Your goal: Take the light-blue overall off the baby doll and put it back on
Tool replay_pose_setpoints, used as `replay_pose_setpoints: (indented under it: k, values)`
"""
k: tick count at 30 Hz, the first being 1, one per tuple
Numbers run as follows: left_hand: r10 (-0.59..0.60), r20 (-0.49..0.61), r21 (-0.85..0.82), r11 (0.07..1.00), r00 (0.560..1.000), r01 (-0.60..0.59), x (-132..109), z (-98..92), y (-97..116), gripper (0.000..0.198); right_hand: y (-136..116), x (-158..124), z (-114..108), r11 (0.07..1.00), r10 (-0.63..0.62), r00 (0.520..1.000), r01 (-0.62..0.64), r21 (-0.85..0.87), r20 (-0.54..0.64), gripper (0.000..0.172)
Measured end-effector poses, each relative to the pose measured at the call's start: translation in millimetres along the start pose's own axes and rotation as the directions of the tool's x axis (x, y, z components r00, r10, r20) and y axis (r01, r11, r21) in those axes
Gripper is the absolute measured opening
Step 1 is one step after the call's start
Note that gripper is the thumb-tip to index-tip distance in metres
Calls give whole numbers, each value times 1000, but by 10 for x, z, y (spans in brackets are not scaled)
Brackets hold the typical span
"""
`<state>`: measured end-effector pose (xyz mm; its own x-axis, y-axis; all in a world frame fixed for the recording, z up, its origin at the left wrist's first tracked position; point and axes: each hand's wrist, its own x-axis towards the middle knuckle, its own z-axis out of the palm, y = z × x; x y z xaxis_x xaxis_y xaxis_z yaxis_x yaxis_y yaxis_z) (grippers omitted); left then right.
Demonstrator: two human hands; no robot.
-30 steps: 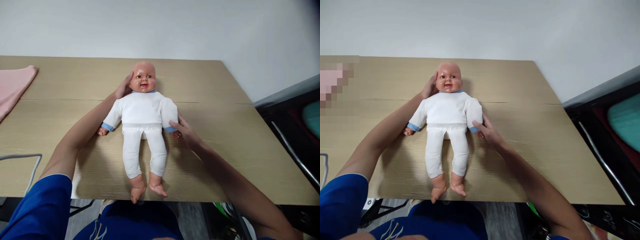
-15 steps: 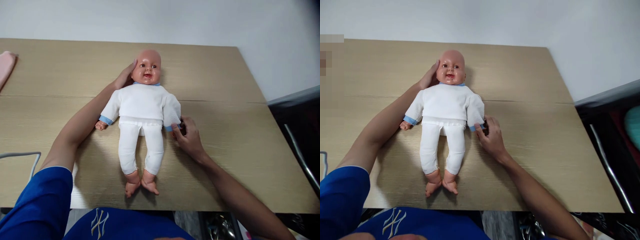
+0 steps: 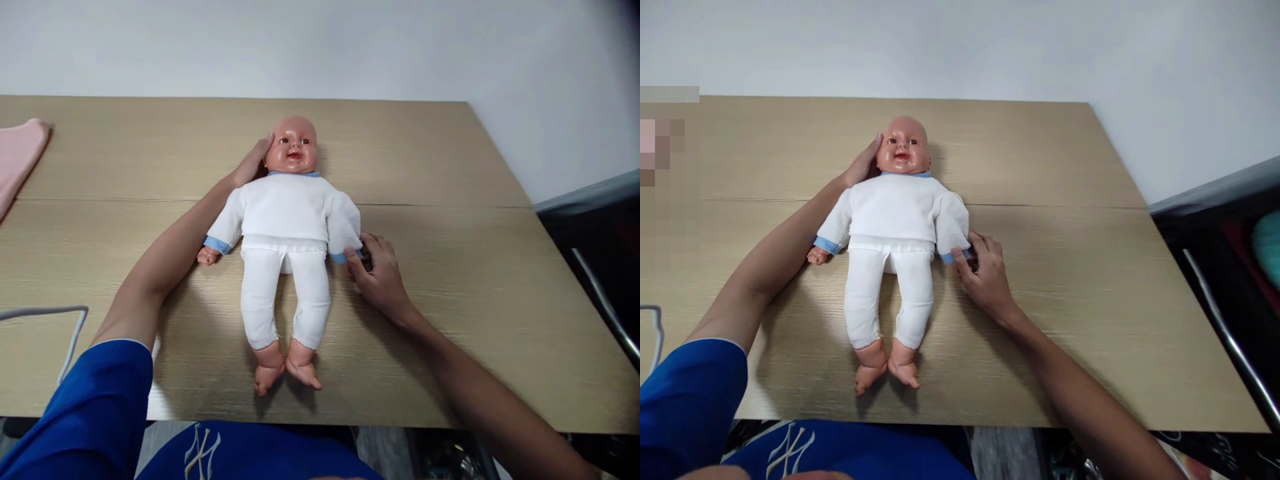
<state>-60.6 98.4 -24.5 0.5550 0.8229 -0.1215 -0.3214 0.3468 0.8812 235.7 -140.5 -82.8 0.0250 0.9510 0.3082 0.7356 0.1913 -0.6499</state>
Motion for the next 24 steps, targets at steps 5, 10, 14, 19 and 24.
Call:
replay_pose_setpoints:
  k: [5,10,14,19,24]
  values:
    - [-30,35,8,1000,999,29,-20,51,24,113,29,18,34,1000,2,1000,-2,8,-13,49]
    - [-11,53,24,1000,999,10,29,-30,-6,101,50,39,52,1000,-8,1000,8,13,-19,54]
    - [-13,24,62,998,1000,12,48,-92,-39,97,69,44,67,1000,-17,1000,17,-8,-24,56]
    - [22,-10,140,990,1000,-20,81,-177,-65,90,95,50,93,999,-47,999,47,-21,-22,55]
    - [25,26,180,983,999,-29,134,-266,-75,87,148,67,128,998,-61,998,61,-33,-24,56]
